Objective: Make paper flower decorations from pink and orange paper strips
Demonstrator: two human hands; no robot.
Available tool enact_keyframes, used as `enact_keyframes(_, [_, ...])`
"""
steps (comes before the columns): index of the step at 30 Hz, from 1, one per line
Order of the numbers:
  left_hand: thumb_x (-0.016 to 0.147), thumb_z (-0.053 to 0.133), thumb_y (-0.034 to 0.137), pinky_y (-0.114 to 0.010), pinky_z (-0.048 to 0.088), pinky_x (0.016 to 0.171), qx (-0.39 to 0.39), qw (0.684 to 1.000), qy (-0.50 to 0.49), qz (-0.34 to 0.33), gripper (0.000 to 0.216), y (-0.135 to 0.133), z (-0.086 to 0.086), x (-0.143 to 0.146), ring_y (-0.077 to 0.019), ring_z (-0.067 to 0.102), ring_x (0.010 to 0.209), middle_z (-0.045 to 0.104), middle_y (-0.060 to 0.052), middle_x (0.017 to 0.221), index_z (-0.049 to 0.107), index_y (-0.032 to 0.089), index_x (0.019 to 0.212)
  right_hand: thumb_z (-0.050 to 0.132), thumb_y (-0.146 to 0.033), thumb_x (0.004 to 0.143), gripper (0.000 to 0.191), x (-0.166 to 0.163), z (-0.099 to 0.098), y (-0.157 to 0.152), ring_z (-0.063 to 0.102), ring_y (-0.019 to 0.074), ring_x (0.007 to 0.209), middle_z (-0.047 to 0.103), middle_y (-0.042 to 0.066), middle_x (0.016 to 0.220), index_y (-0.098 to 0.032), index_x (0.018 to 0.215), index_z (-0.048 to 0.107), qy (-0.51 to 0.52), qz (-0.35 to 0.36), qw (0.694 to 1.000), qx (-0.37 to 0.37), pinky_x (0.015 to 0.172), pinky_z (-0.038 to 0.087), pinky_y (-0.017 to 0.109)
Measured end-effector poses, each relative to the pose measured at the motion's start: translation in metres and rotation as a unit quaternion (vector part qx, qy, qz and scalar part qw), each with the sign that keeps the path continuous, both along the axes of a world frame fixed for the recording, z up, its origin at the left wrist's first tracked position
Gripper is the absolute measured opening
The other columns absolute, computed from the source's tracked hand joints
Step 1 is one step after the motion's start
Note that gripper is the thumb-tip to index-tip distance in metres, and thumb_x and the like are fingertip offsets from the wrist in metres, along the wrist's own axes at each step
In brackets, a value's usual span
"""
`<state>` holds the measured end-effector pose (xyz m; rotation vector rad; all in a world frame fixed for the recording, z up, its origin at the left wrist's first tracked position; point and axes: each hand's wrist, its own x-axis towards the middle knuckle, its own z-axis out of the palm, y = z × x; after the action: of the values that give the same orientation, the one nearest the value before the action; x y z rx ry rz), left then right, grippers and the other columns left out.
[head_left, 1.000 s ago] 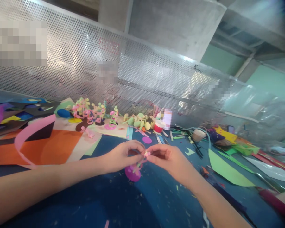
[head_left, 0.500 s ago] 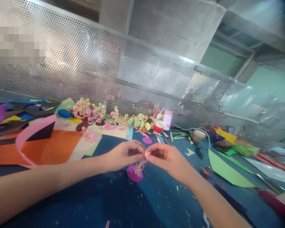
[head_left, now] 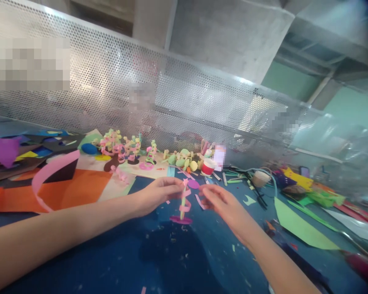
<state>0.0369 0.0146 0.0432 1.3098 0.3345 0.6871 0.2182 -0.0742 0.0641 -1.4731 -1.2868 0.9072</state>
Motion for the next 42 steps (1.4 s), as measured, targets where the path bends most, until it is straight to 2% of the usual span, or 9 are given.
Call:
enact_keyframes(3, [0.075, 0.062, 0.025, -0.032, 0.042, 0.084, -0.041, 0.998, -0.04, 0.012, 0.011, 0.005, 0.0, 0.0, -0.0125, 0.054, 0.078, 0.056, -0.001, 0.082, 0.061, 0.014, 0.076, 0.061, -0.044, 0.074, 0.03, -0.003, -0.011, -0.001, 0.058, 0.015, 0.074, 0.06, 0.002, 0.083, -0.02, 0.091, 0.057, 0.018, 0.03, 0.997, -0.062, 0.068, 0.048, 0.029])
enact_keyframes(8, [0.076, 0.062, 0.023, -0.029, 0.042, 0.081, -0.027, 0.998, -0.043, 0.034, 0.009, 0.01, -0.006, 0.0, -0.0125, 0.053, 0.078, 0.057, -0.002, 0.081, 0.062, 0.014, 0.075, 0.062, -0.042, 0.074, 0.03, -0.016, -0.022, -0.004, 0.059, 0.0121, 0.067, 0.063, 0.003, 0.075, -0.016, 0.089, 0.057, 0.115, 0.083, 0.98, -0.136, 0.067, 0.048, 0.026])
enact_keyframes(14, [0.075, 0.063, 0.025, -0.031, 0.042, 0.082, -0.026, 0.999, -0.037, 0.015, 0.01, 0.009, -0.007, 0.0, -0.0147, 0.058, 0.078, 0.059, -0.002, 0.082, 0.062, 0.015, 0.075, 0.068, -0.022, 0.07, 0.018, -0.025, -0.023, -0.002, 0.058, 0.0077, 0.061, 0.063, 0.001, 0.069, -0.014, 0.084, 0.06, 0.19, 0.066, 0.966, -0.16, 0.062, 0.049, 0.019])
enact_keyframes(17, [0.075, 0.063, 0.024, -0.032, 0.043, 0.084, -0.045, 0.998, -0.043, 0.014, 0.016, 0.008, -0.006, -0.001, -0.0156, 0.058, 0.082, 0.06, -0.003, 0.086, 0.063, 0.017, 0.09, 0.068, -0.015, 0.067, 0.01, -0.025, -0.025, 0.0, 0.057, 0.0066, 0.058, 0.061, -0.001, 0.064, -0.014, 0.075, 0.062, 0.219, 0.043, 0.96, -0.169, 0.058, 0.049, 0.016])
enact_keyframes(21, [0.079, 0.058, 0.029, -0.036, 0.042, 0.087, -0.096, 0.993, -0.044, 0.046, 0.033, 0.011, -0.006, -0.001, -0.0176, 0.059, 0.086, 0.063, -0.006, 0.088, 0.054, 0.019, 0.11, 0.068, -0.011, 0.066, 0.006, -0.021, -0.023, 0.006, 0.056, 0.0059, 0.052, 0.061, -0.001, 0.059, -0.014, 0.069, 0.064, 0.254, 0.016, 0.954, -0.158, 0.054, 0.05, 0.016])
enact_keyframes(25, [0.079, 0.056, 0.03, -0.035, 0.041, 0.09, -0.115, 0.993, 0.004, 0.04, 0.026, 0.014, -0.008, -0.003, -0.0189, 0.06, 0.088, 0.064, -0.009, 0.091, 0.059, 0.015, 0.1, 0.068, -0.013, 0.067, 0.006, -0.013, -0.016, 0.014, 0.056, 0.0051, 0.051, 0.064, 0.002, 0.062, -0.011, 0.073, 0.066, 0.26, 0.0, 0.957, -0.131, 0.053, 0.049, 0.013])
enact_keyframes(32, [0.074, 0.063, 0.022, -0.034, 0.038, 0.097, -0.097, 0.994, -0.006, -0.045, 0.017, 0.012, -0.014, -0.003, -0.022, 0.06, 0.096, 0.065, -0.008, 0.095, 0.065, 0.012, 0.088, 0.069, -0.017, 0.068, 0.011, -0.005, -0.016, 0.02, 0.06, 0.0069, 0.059, 0.067, 0.004, 0.071, -0.011, 0.077, 0.067, 0.24, -0.015, 0.968, -0.073, 0.06, 0.051, 0.015])
enact_keyframes(39, [0.075, 0.057, 0.015, -0.03, 0.041, 0.094, -0.144, 0.986, 0.012, 0.08, 0.012, 0.021, -0.027, -0.001, -0.0187, 0.06, 0.095, 0.067, -0.007, 0.09, 0.066, 0.013, 0.082, 0.072, -0.023, 0.066, 0.019, -0.015, -0.036, 0.025, 0.065, 0.0133, 0.074, 0.069, 0.007, 0.078, -0.011, 0.08, 0.067, 0.246, -0.004, 0.968, -0.042, 0.074, 0.051, 0.022])
enact_keyframes(42, [0.073, 0.055, 0.011, -0.028, 0.041, 0.095, -0.142, 0.985, 0.007, 0.096, 0.015, 0.024, -0.032, -0.001, -0.0167, 0.06, 0.094, 0.066, -0.005, 0.09, 0.066, 0.014, 0.084, 0.073, -0.025, 0.064, 0.025, -0.021, -0.043, 0.027, 0.065, 0.0156, 0.08, 0.07, 0.007, 0.082, -0.011, 0.084, 0.066, 0.263, 0.003, 0.965, -0.011, 0.08, 0.05, 0.025])
